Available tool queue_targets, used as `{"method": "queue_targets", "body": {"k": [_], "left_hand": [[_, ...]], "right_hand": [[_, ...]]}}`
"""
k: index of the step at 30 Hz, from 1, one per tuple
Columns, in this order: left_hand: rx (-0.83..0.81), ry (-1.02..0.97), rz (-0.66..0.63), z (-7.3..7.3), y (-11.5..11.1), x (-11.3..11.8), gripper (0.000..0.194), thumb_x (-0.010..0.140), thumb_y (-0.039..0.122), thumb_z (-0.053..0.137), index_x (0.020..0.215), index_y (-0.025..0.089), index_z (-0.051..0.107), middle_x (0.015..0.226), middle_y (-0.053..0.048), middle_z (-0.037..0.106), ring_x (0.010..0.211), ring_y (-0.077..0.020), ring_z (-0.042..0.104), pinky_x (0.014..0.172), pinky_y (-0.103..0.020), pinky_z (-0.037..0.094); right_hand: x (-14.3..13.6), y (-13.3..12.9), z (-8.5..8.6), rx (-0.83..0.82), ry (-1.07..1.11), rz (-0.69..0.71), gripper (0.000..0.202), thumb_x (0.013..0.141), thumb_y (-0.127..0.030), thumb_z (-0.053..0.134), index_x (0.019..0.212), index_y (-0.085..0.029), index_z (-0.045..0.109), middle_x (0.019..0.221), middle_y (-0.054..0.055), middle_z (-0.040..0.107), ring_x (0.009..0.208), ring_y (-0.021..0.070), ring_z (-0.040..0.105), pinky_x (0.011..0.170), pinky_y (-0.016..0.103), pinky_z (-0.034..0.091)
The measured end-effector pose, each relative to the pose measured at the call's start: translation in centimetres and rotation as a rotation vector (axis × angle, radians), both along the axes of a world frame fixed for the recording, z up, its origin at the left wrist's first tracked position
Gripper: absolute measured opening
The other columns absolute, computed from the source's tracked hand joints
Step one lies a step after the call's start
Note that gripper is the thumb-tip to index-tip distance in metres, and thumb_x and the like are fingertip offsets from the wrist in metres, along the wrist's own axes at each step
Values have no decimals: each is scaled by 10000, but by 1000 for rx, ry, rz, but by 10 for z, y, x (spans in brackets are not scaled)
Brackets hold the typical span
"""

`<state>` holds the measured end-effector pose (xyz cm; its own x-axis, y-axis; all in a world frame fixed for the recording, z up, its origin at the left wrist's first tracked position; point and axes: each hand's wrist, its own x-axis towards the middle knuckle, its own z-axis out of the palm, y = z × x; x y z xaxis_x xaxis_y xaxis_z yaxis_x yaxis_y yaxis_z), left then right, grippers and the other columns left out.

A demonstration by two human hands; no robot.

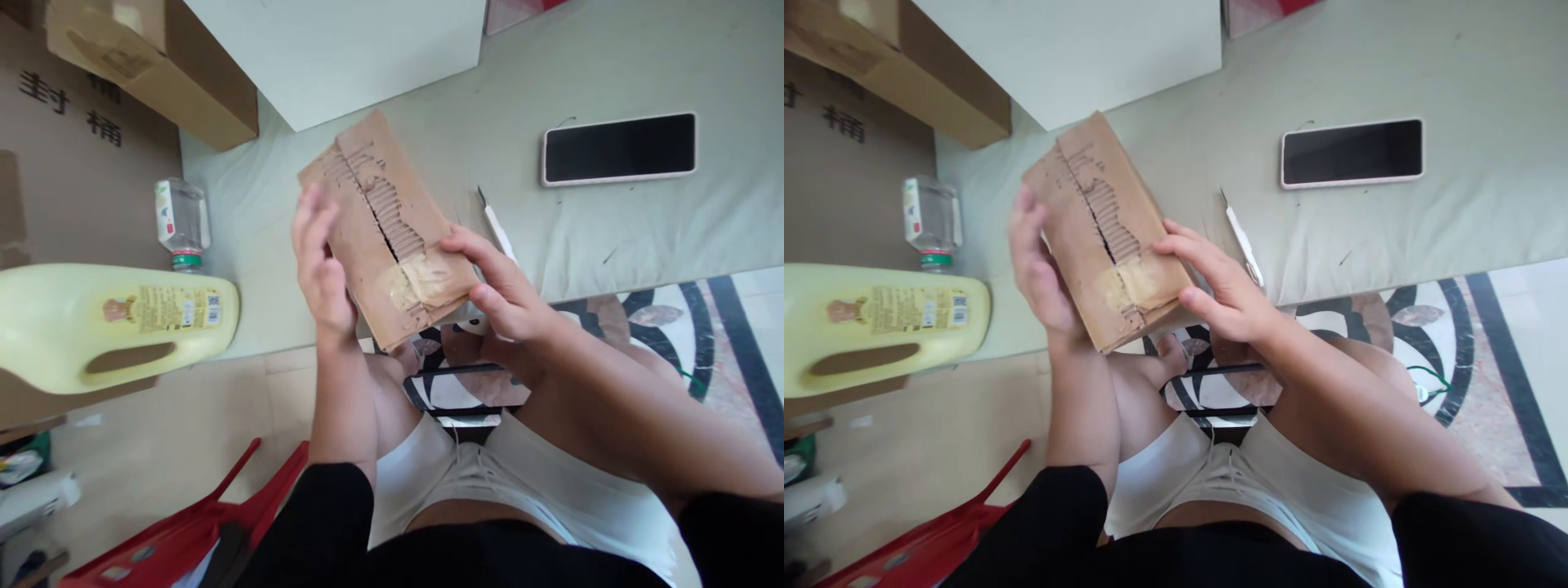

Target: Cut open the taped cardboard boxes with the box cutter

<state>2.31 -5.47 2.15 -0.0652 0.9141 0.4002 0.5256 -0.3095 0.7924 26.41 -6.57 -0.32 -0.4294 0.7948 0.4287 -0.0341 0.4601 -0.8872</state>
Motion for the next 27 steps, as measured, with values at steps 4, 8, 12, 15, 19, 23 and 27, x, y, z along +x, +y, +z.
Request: {"method": "queue_targets", "body": {"k": [4, 8, 12, 15, 19, 23, 27], "left_hand": [[202, -47, -145, 2, -1, 3, 370, 992, 508, 472, 1062, 282, 756, 1391, 17, 596, 1435, -224, 428, 1334, -448, 119], [145, -129, -72, -2, -1, 5, 386, 913, 594, 567, 1017, 277, 761, 1311, -21, 623, 1416, -263, 445, 1322, -454, 178], [176, -127, -97, -1, -2, 7, 295, 944, 478, 541, 1054, 324, 767, 1303, -5, 622, 1362, -233, 490, 1310, -441, 229], [160, -138, -79, -1, -2, 7, 321, 948, 497, 532, 1040, 301, 769, 1302, -18, 617, 1394, -244, 467, 1315, -453, 218], [106, -127, -23, -3, 2, 7, 471, 885, 656, 560, 966, 234, 753, 1262, -45, 633, 1345, -256, 503, 1288, -454, 251], [159, -131, -61, -2, 1, 11, 440, 948, 579, 523, 1015, 213, 756, 1265, -52, 631, 1307, -222, 521, 1288, -425, 252], [139, -140, -67, 2, -4, 16, 403, 973, 550, 493, 1037, 247, 752, 1283, -36, 612, 1322, -229, 527, 1289, -429, 261]], "right_hand": [[4, -1, 1, 8, -82, -52, 496, 1020, -474, 383, 1472, -285, 463, 1541, 55, 501, 1461, 252, 450, 1210, 473, 393], [16, 8, 3, -177, -554, -584, 385, 936, -431, 493, 1200, -194, 644, 1156, 141, 687, 1013, 307, 674, 920, 529, 532], [25, 20, 4, -295, -1016, -681, 387, 782, -312, 627, 1140, -165, 651, 992, 156, 676, 794, 301, 628, 754, 510, 512], [25, 22, 8, -314, -1001, -615, 492, 754, -219, 610, 1245, -187, 599, 801, 69, 663, 674, 237, 579, 685, 427, 491], [18, 17, 18, -421, -628, -486, 539, 802, -223, 551, 1338, -236, 498, 717, -18, 610, 530, 143, 525, 549, 303, 444], [8, 2, 35, -403, -107, -374, 373, 895, -256, 392, 1242, -255, 530, 753, 0, 577, 538, 125, 539, 534, 293, 458], [-5, -17, 53, -168, 51, -456, 299, 905, -326, 443, 1184, -275, 537, 811, 41, 636, 665, 197, 607, 574, 342, 477]]}}
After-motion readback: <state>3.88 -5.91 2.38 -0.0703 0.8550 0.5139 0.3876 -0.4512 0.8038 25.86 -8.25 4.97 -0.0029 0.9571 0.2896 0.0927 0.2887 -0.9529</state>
